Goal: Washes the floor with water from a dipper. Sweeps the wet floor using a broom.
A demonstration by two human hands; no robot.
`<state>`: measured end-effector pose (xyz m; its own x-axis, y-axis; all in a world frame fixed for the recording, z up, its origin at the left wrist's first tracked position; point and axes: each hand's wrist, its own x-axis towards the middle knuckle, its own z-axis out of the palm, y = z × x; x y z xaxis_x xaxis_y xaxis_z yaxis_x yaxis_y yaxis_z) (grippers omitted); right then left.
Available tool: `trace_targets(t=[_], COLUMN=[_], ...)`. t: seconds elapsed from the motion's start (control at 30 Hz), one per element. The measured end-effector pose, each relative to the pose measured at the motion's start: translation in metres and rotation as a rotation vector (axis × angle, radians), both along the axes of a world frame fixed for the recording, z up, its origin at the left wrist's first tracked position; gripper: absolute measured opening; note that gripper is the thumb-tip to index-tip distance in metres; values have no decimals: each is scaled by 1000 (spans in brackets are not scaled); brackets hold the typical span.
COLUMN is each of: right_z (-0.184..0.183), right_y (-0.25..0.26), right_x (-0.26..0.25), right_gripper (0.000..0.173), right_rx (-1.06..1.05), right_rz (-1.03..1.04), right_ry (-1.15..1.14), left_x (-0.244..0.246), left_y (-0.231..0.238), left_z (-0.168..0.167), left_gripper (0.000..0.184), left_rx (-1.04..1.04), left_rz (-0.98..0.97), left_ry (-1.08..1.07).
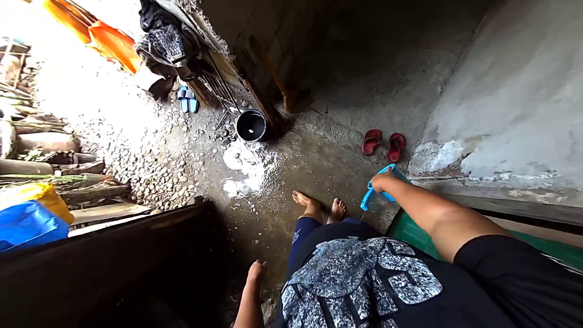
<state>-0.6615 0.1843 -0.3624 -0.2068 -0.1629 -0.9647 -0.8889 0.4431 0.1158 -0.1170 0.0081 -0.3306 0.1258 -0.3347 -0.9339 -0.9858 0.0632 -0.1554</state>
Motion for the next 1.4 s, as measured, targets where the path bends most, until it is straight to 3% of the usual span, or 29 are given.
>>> trace_targets(t=[0.23, 0.5, 0.73, 0.9, 1.1, 1.27, 1.4], right_z=[17, 22, 51, 63, 58, 29, -10], right_y=[-122, -211, -288, -360, -449, -522, -589], right_x=[34, 28, 16, 50, 82, 84, 72], right_gripper=[41, 40, 37, 34, 39, 41, 43], right_rx=[-34, -32, -435, -549, -490, -407, -363], right_rz=[100, 192, 167, 234, 437, 654, 799], right_ry=[-4, 52, -59, -125, -154, -124, -125], left_x=[-8, -28, -27, -26, -28, -52, -108], left_y=[-62, -139, -174, -180, -157, -130, -120], left_z=[-16, -18, -17, -16, -21, -34, -41], left_gripper=[49, 47, 49, 46, 46, 46, 43], left_rx=[8, -77, -105, -148, -185, -196, -280], left_rz=[5, 97, 230, 337, 554, 777, 1028], left_ry=[24, 138, 185, 221, 233, 253, 273])
